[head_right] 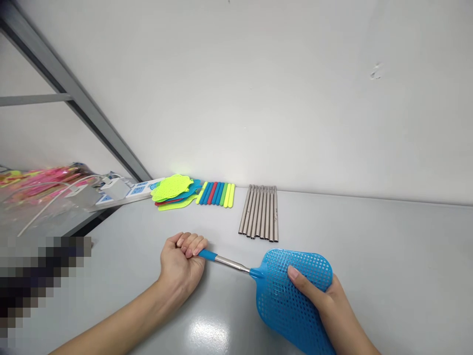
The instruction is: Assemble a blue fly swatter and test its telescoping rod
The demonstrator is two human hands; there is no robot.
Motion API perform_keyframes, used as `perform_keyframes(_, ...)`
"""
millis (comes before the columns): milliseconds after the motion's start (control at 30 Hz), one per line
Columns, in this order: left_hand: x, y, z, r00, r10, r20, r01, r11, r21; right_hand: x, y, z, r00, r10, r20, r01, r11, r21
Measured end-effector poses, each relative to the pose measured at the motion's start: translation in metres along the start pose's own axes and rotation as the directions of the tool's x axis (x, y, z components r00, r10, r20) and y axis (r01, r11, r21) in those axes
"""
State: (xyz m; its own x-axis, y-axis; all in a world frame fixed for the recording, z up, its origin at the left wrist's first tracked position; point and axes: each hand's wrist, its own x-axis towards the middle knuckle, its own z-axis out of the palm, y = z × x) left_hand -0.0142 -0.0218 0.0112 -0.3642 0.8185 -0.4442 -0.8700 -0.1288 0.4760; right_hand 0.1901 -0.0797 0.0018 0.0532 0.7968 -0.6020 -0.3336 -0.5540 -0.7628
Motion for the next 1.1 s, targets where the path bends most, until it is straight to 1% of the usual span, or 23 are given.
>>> perform_keyframes(67,0.003,-0.002,-0.002,1.000,-0.005,0.006,0.005,1.000,0.017,0.000,-0.002,0.001,1.000,0.014,0.004,-0.014,1.000,0.004)
perform_keyframes(167,0.007,-0.005,-0.004,1.000,-0.013,0.024,0.011,0.998,0.061,0.000,-0.004,0.002,1.000,0.002,-0.003,-0.002,1.000,0.008)
perform_keyframes(367,0.008,-0.004,-0.004,0.998,-0.027,0.048,0.019,0.988,0.151,0.002,-0.006,0.001,0.998,0.011,0.057,-0.013,1.000,0.023)
perform_keyframes(467,0.009,-0.003,-0.004,0.998,-0.040,0.058,0.030,0.984,0.174,0.003,-0.007,0.000,0.998,0.018,0.063,-0.019,1.000,0.020)
perform_keyframes(633,0.011,-0.002,-0.003,0.996,-0.058,0.066,0.044,0.979,0.198,0.002,-0.009,0.001,0.998,0.018,0.052,-0.018,1.000,-0.008)
perform_keyframes(867,0.013,-0.001,-0.003,0.995,-0.066,0.078,0.049,0.978,0.203,0.006,-0.008,-0.001,0.994,0.048,0.095,-0.051,0.998,0.029)
perform_keyframes(1100,0.013,-0.001,-0.003,0.994,-0.073,0.083,0.054,0.975,0.215,0.003,-0.011,0.001,0.995,0.054,0.090,-0.051,0.998,-0.026)
